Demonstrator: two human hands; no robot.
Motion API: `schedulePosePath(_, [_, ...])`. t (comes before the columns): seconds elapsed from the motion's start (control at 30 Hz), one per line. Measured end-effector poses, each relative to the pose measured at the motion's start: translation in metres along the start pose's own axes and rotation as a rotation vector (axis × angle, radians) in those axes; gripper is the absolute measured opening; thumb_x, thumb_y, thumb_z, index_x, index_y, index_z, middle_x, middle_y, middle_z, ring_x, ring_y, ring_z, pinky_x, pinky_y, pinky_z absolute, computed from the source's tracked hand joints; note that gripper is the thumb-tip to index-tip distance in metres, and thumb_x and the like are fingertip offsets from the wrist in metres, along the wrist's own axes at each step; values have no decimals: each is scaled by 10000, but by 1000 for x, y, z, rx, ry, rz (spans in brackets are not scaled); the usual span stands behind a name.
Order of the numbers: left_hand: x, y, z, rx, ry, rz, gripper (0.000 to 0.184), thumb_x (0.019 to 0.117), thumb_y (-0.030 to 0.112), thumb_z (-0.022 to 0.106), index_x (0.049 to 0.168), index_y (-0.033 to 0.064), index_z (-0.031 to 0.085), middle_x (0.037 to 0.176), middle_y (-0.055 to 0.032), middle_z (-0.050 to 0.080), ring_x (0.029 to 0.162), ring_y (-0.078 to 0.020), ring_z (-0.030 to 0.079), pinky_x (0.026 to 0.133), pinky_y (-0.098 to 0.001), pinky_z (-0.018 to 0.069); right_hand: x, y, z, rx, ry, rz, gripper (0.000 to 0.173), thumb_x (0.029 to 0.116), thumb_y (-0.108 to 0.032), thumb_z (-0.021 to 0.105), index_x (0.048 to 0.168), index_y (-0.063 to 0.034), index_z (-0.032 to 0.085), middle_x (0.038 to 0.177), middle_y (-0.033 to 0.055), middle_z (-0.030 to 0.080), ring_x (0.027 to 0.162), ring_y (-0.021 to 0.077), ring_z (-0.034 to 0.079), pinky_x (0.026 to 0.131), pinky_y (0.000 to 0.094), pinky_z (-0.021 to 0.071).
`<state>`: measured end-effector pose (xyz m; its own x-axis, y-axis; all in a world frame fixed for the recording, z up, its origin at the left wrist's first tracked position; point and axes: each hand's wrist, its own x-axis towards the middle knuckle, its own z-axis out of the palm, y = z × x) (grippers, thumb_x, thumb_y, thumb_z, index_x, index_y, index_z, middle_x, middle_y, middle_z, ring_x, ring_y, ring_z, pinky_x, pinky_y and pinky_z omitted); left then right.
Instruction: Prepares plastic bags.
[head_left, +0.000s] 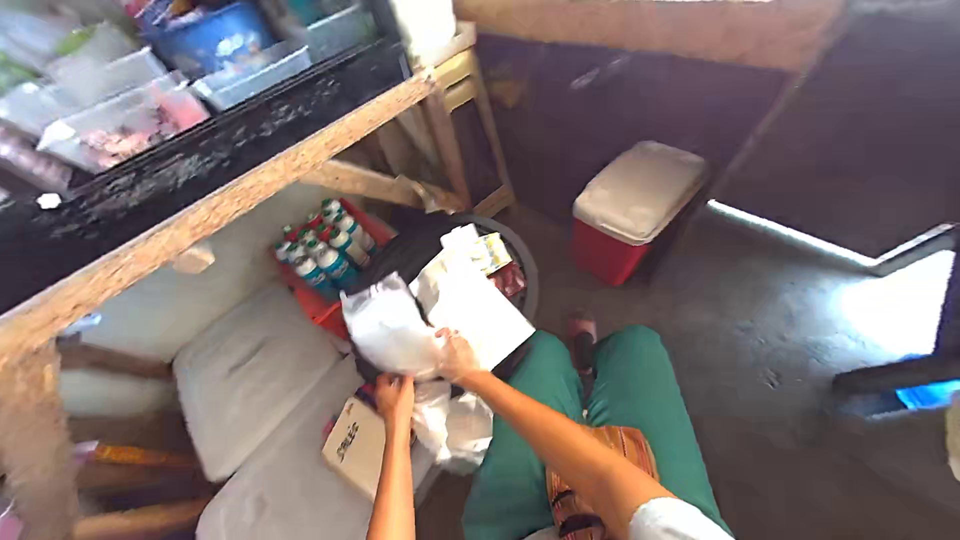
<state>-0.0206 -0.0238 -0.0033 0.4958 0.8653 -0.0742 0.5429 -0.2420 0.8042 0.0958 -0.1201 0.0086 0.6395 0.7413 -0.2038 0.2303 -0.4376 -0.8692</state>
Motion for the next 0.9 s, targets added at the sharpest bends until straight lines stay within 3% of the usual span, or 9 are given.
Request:
schedulePosePath(0.17, [-8,-1,8,263,34,137,510,941,115,685,1349,-146,524,1303,-375,581,1259,-511,553,1068,-643,406,-27,-4,-11,-17,61,-52,771,869,-100,764,1532,23,390,1499,366,402,1362,477,469,1117,560,419])
schedulePosePath(0.33, [-35,-24,-3,44,86,349,615,956,104,654,1441,-160,384,1150,-388,619,1056,-504,628,955,-610,486,-83,6,-43,69,80,-228,524,938,-190,716,1387,32,563,1301,310,589,1156,415,610,1017,528,484])
schedulePosePath(0.4, [-60,-15,-4,-68,114,510,555,960,92,617,1395,-186,412,1053,-345,628,948,-375,632,882,-489,515,-112,3,-55,93,23,-300,492,945,-221,724,1339,48,602,1255,286,626,1090,381,647,990,498,507])
schedulePosePath(0.47, [-87,12,-9,-212,88,663,502,991,111,549,1347,-220,422,1025,-271,609,936,-164,583,869,-281,493,-138,-2,-59,130,-24,-394,566,918,-214,758,1374,68,577,1301,294,611,1172,379,629,1057,484,482])
schedulePosePath(0.53, [-111,46,-17,-383,32,806,473,1017,114,485,1294,-259,401,1032,-204,590,941,-18,568,868,-167,479,-162,-12,-62,198,-43,-494,639,893,-145,778,1414,115,515,1320,313,614,1232,375,617,1113,461,445])
schedulePosePath(0.63, [-135,93,-22,-563,-28,958,415,1037,120,477,1232,-244,436,1024,-92,603,934,52,579,873,-141,493,-196,-25,-71,354,86,-603,381,901,-23,699,1225,163,625,937,221,712,839,194,671,835,335,544])
schedulePosePath(0.73, [-147,119,-20,-641,-79,920,389,1005,97,538,1216,-223,473,1007,-85,637,903,38,600,829,-156,514,-213,-27,-86,459,244,-641,143,935,-20,618,942,110,677,811,36,680,758,-14,607,749,182,517])
schedulePosePath(0.8, [-150,130,-19,-674,-232,783,403,944,92,619,1248,-147,503,1011,-36,653,835,21,626,740,-178,547,-218,-24,-96,514,322,-566,138,957,-46,593,953,64,675,826,-19,674,775,-35,613,762,180,532])
schedulePosePath(0.9, [-154,139,-23,-737,-499,555,286,908,-7,654,1191,-14,613,993,25,730,843,-26,690,776,-232,594,-220,-15,-106,545,429,-415,111,966,-78,598,996,-7,679,830,-28,671,753,0,623,730,213,549])
